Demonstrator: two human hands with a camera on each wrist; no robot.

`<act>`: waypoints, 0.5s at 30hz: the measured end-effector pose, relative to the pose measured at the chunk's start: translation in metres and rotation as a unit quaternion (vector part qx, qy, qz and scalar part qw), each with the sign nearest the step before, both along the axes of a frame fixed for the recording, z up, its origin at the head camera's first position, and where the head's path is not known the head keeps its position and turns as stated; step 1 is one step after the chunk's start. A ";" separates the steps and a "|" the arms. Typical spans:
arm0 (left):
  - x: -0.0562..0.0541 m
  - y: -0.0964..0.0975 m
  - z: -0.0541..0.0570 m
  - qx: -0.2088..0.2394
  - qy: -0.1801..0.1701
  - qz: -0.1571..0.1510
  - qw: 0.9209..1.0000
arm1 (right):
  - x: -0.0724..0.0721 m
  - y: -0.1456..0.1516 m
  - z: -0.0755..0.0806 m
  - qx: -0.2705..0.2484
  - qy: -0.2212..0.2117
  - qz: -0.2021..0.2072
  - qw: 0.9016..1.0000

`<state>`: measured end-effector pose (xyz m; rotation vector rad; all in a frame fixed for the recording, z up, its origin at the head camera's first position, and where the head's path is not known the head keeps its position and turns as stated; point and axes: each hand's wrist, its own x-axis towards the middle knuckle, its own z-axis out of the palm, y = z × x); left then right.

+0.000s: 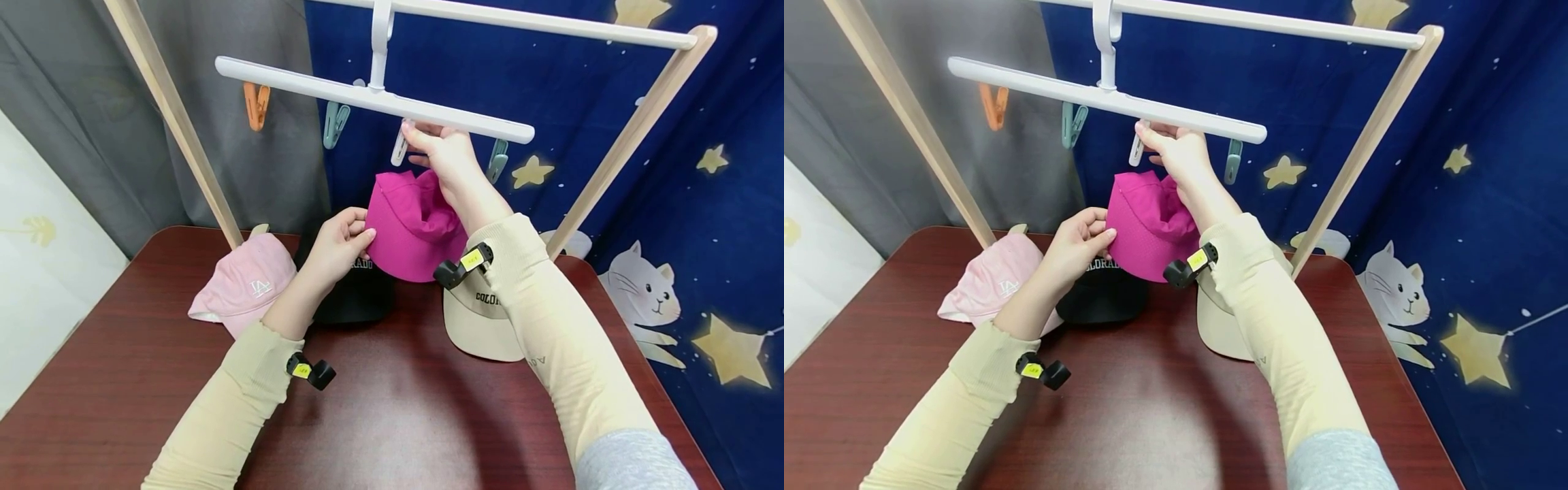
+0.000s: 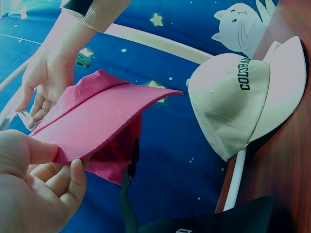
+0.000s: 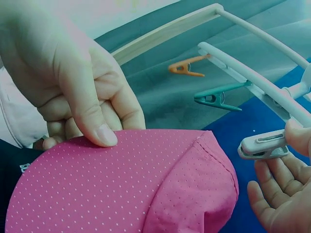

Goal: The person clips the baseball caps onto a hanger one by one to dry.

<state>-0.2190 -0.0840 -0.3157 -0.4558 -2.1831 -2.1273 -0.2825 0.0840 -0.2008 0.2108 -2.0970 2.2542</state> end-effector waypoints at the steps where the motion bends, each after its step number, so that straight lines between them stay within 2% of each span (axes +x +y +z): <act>1: 0.000 0.000 0.001 -0.001 0.000 0.001 1.000 | 0.000 0.000 0.000 -0.002 0.001 0.000 1.000; 15: 0.001 0.000 0.005 -0.002 0.009 0.002 1.000 | 0.002 -0.003 0.002 -0.061 0.008 0.002 0.998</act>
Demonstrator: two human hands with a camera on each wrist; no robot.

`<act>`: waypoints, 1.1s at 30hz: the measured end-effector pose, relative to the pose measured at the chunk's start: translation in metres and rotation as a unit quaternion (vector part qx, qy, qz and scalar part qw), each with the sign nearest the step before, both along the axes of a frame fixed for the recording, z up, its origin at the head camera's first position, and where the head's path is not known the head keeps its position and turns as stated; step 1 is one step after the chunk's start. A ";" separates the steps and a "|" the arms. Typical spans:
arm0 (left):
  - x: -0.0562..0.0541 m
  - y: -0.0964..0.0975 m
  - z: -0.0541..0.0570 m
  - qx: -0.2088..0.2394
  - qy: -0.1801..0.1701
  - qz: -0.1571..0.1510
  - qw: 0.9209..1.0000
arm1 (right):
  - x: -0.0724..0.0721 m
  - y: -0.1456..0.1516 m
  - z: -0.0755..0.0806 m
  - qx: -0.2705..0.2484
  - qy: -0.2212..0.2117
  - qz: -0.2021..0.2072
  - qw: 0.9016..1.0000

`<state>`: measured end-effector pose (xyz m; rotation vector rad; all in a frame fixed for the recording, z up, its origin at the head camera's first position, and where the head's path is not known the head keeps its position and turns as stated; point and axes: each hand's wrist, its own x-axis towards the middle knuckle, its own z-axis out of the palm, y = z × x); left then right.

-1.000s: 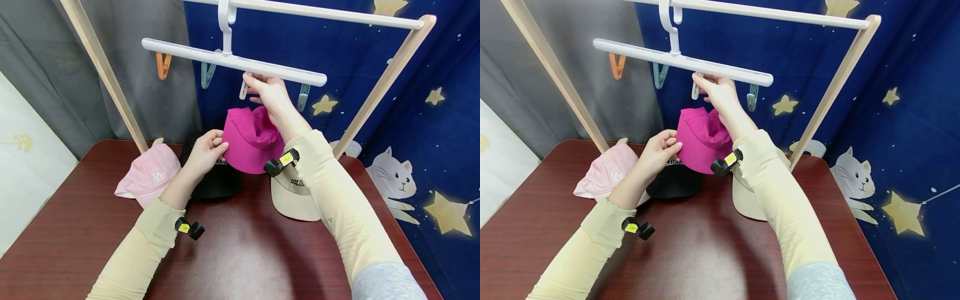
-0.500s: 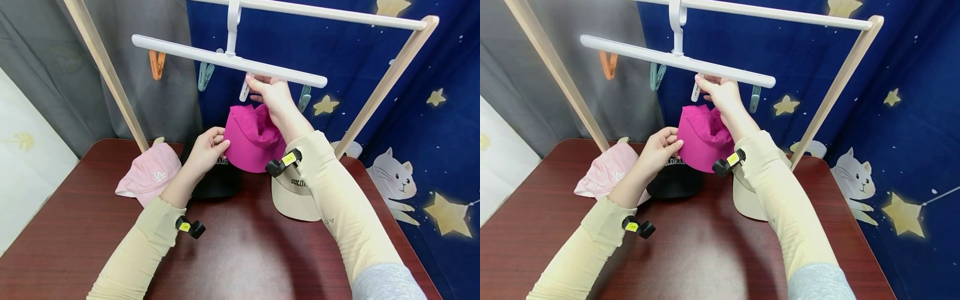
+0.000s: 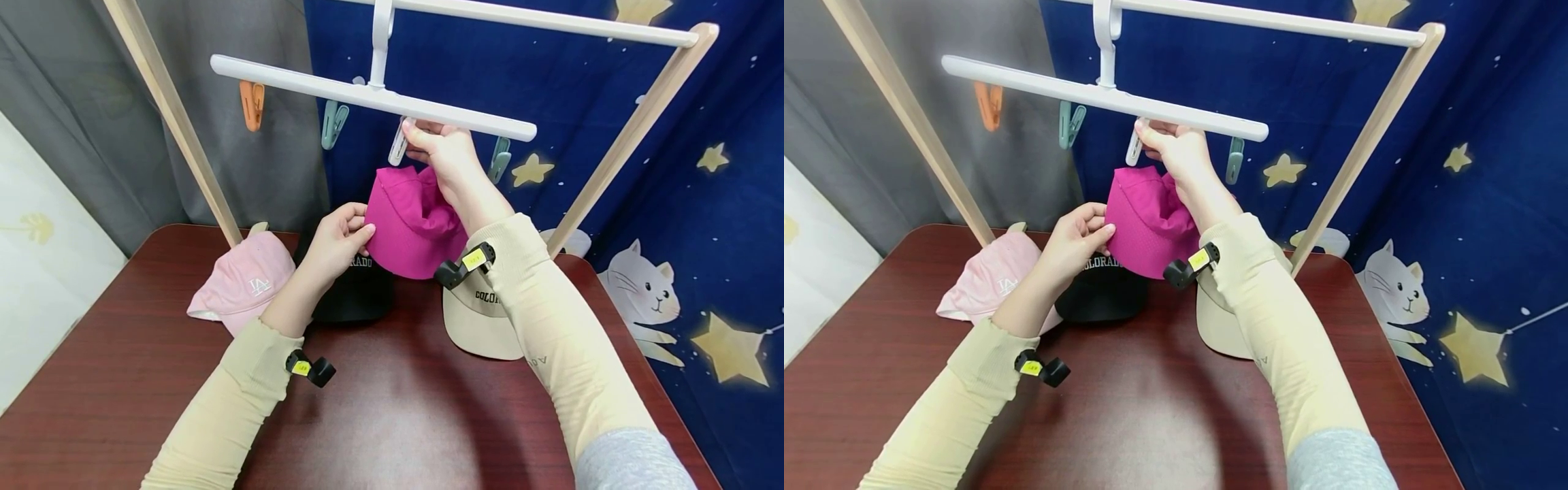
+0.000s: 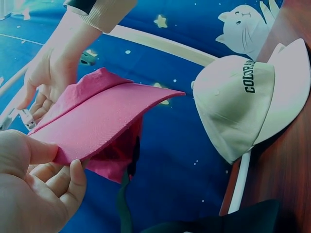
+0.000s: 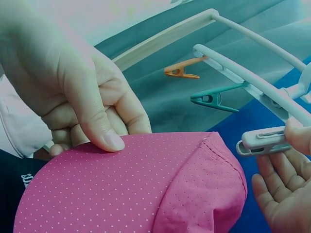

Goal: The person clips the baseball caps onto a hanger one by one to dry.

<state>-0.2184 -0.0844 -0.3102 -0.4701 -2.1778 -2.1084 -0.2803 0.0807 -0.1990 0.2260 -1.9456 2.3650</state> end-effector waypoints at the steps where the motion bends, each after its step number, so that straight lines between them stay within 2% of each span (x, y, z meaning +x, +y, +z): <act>1: 0.000 0.000 0.000 0.001 0.002 0.000 1.000 | 0.001 0.000 0.000 -0.002 0.001 0.001 1.000; 12: 0.003 -0.001 0.005 -0.003 0.020 0.002 1.000 | 0.003 0.003 -0.001 -0.019 0.023 0.014 0.999; 25: 0.004 0.001 0.008 -0.008 0.046 -0.003 0.999 | 0.005 0.007 0.001 -0.037 0.015 0.014 0.999; 33: 0.005 0.004 0.012 -0.009 0.048 0.000 0.999 | 0.006 0.008 0.001 -0.045 0.020 0.020 0.999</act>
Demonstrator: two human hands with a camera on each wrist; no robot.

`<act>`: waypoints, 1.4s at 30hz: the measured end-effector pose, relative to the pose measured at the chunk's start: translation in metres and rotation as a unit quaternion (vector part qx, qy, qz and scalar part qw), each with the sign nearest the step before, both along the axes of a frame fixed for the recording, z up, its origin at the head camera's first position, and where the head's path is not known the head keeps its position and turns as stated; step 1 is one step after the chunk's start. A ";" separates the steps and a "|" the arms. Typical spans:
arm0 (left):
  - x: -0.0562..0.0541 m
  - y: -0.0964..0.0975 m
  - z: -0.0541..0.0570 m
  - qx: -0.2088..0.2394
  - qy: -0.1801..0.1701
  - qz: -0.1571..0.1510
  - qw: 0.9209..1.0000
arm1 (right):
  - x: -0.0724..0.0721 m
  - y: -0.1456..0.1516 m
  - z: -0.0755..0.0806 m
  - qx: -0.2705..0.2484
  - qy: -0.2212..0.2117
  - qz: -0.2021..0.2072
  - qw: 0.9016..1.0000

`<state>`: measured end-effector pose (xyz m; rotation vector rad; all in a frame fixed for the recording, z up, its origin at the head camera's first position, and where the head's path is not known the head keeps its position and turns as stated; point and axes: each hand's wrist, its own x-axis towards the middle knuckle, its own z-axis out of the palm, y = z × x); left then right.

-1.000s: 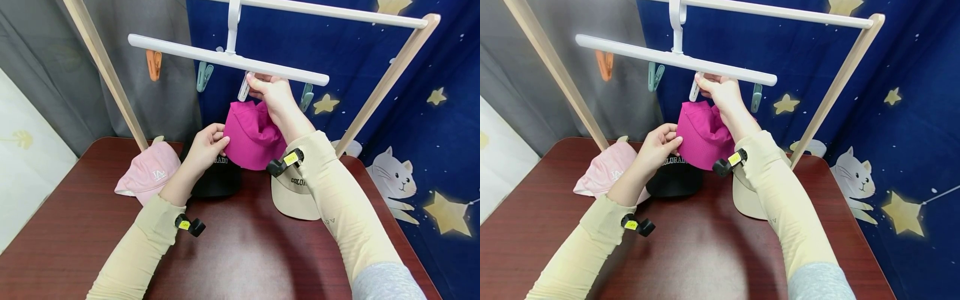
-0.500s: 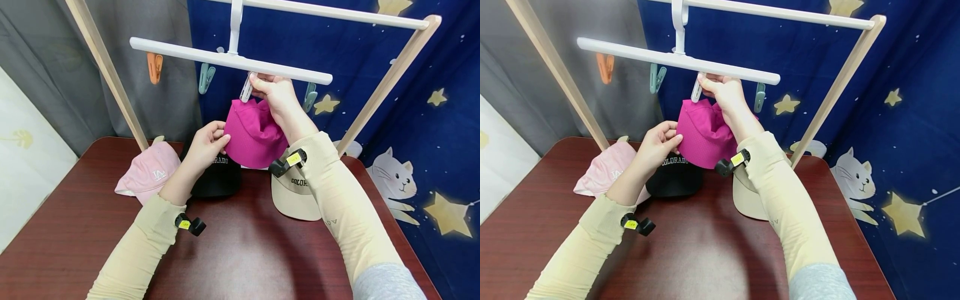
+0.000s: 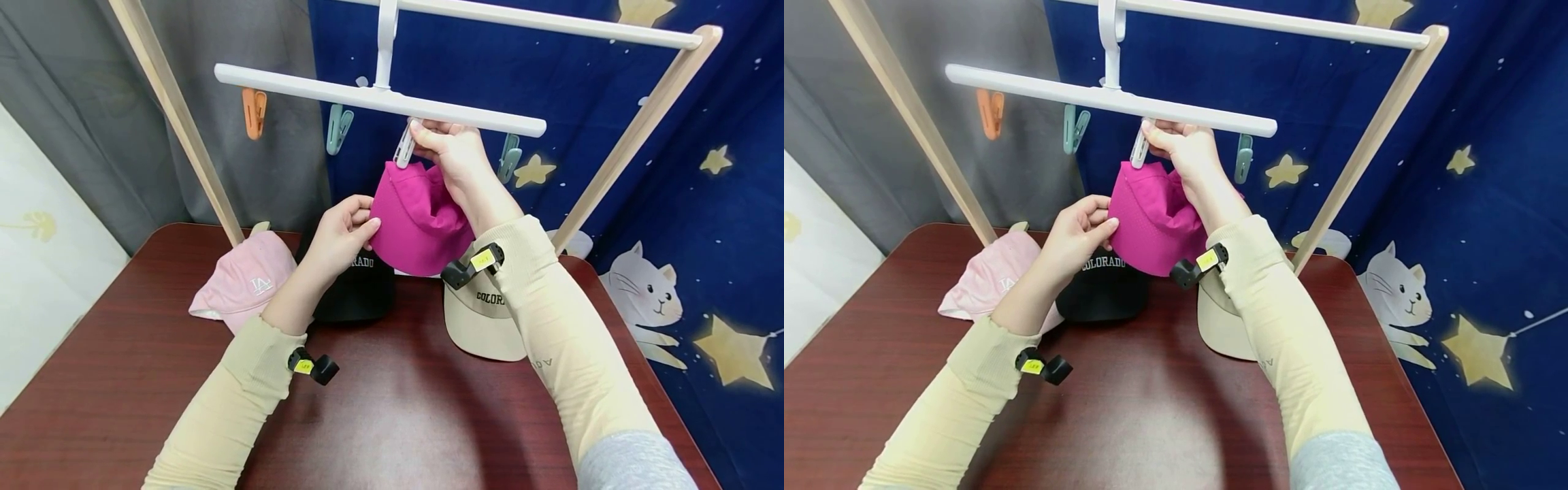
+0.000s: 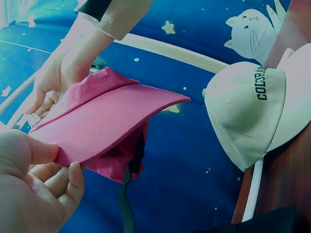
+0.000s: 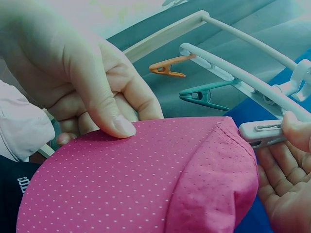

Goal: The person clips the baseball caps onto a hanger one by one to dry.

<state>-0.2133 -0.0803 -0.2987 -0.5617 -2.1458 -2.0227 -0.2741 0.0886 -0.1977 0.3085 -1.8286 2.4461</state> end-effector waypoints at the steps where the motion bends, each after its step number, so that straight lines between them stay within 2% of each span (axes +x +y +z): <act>1: 0.000 0.000 0.001 0.001 -0.001 0.001 1.000 | 0.000 0.000 0.000 -0.001 0.000 0.000 1.000; 19: -0.004 0.007 0.011 0.008 0.000 0.011 1.000 | -0.001 0.003 -0.001 -0.004 0.007 0.016 1.000; 27: -0.005 0.008 0.009 0.006 -0.006 0.013 1.000 | 0.001 0.008 -0.004 0.032 -0.030 0.015 0.999; 37: -0.008 0.004 0.008 -0.005 -0.027 0.026 0.999 | 0.002 0.006 -0.010 0.050 -0.013 0.016 0.999; 42: -0.009 0.001 0.004 -0.011 -0.040 0.030 0.999 | 0.004 0.004 -0.013 0.074 -0.006 0.005 0.997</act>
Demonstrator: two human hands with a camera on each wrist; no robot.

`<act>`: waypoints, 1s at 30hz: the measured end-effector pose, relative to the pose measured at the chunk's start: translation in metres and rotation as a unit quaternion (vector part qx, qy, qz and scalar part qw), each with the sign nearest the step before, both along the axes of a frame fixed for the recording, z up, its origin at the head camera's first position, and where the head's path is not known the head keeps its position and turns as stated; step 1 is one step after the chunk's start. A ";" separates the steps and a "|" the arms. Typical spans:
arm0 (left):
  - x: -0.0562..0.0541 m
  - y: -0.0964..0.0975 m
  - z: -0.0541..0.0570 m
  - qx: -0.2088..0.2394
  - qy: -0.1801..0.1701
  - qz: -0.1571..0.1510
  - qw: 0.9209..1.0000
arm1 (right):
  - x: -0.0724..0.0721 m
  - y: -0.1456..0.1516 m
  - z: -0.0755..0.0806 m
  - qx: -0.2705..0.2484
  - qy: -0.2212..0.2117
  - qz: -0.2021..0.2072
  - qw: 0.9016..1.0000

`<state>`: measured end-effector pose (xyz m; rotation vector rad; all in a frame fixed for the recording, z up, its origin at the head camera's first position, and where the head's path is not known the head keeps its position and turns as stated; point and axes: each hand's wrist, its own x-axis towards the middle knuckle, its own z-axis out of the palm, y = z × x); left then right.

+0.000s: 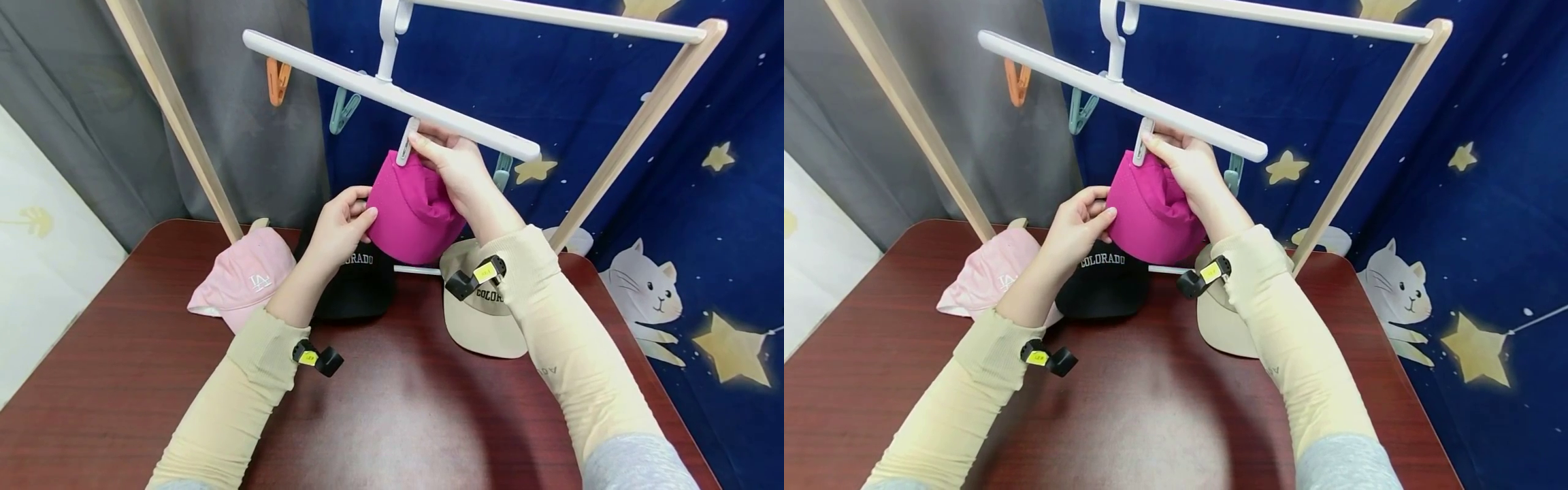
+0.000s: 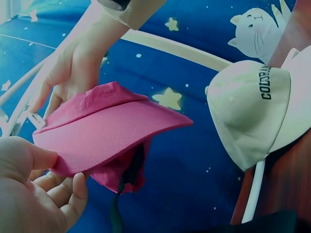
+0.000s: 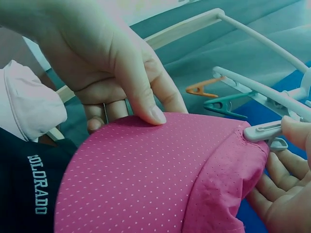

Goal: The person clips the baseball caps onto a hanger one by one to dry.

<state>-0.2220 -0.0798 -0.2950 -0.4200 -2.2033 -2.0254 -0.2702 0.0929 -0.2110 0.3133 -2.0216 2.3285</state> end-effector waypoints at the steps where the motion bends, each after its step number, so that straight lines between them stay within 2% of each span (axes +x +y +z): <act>1: 0.000 -0.001 -0.001 0.000 -0.001 0.000 1.000 | 0.001 0.000 -0.001 0.006 0.001 -0.002 1.000; 6: -0.001 -0.006 -0.009 0.000 -0.003 0.004 1.000 | 0.005 0.000 -0.006 0.057 0.022 -0.009 0.998; 12: -0.003 -0.012 -0.017 -0.006 -0.013 0.010 1.000 | 0.009 0.001 -0.013 0.131 0.085 -0.021 0.988; 19: -0.002 -0.018 -0.023 -0.019 -0.015 0.020 1.000 | 0.018 0.003 -0.021 0.155 0.129 -0.030 0.979; 30: 0.002 -0.032 -0.033 -0.042 -0.024 0.027 0.998 | 0.028 0.009 -0.034 0.200 0.150 -0.053 0.967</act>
